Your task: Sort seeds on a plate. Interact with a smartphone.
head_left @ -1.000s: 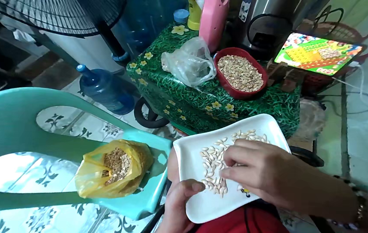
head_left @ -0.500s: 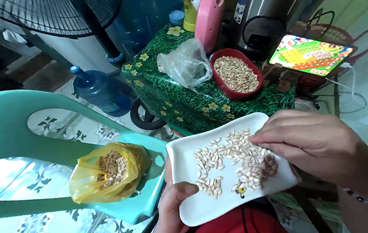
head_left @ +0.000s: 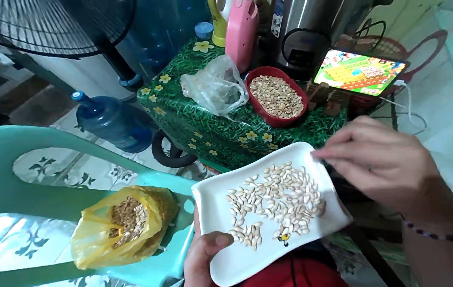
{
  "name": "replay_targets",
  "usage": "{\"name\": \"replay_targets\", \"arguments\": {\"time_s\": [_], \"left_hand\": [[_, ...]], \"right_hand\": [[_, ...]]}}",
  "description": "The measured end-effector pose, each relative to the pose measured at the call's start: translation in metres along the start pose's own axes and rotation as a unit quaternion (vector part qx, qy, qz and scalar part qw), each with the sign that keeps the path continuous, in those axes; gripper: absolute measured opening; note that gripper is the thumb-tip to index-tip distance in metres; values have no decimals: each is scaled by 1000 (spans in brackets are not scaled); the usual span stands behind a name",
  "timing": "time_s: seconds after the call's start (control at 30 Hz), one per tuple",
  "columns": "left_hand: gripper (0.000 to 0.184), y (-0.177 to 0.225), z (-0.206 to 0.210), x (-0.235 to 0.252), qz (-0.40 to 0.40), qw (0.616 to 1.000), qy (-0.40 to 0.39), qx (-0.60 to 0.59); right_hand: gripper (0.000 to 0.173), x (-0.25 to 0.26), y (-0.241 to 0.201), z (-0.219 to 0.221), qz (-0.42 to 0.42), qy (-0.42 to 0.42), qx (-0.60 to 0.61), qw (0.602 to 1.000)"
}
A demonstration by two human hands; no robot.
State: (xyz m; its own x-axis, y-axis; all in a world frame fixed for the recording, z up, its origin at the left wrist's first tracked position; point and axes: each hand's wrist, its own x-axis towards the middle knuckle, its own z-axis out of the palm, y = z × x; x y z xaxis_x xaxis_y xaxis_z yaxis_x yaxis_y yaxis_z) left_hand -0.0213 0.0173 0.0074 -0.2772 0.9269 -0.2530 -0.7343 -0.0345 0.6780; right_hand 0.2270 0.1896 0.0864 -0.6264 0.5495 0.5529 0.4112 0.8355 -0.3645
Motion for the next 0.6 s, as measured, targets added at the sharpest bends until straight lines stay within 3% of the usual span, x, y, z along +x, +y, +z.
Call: {"name": "replay_targets", "arguments": {"time_s": [0.07,0.3,0.47,0.6], "left_hand": [[43,0,-1,1,2,1000,-6,3],[47,0,-3,3,-4,1000,-2,-9],[51,0,-4,7,4,1000,-7,-14],[47,-1,-3,9,10,1000,-2,-9]], "right_hand": [[25,-2,18,-4,56,28,-45,997],[36,-19,91,3,237,34,-94,966],[36,-21,89,8,273,43,-37,960],[34,-18,72,15,315,53,101,942]]}}
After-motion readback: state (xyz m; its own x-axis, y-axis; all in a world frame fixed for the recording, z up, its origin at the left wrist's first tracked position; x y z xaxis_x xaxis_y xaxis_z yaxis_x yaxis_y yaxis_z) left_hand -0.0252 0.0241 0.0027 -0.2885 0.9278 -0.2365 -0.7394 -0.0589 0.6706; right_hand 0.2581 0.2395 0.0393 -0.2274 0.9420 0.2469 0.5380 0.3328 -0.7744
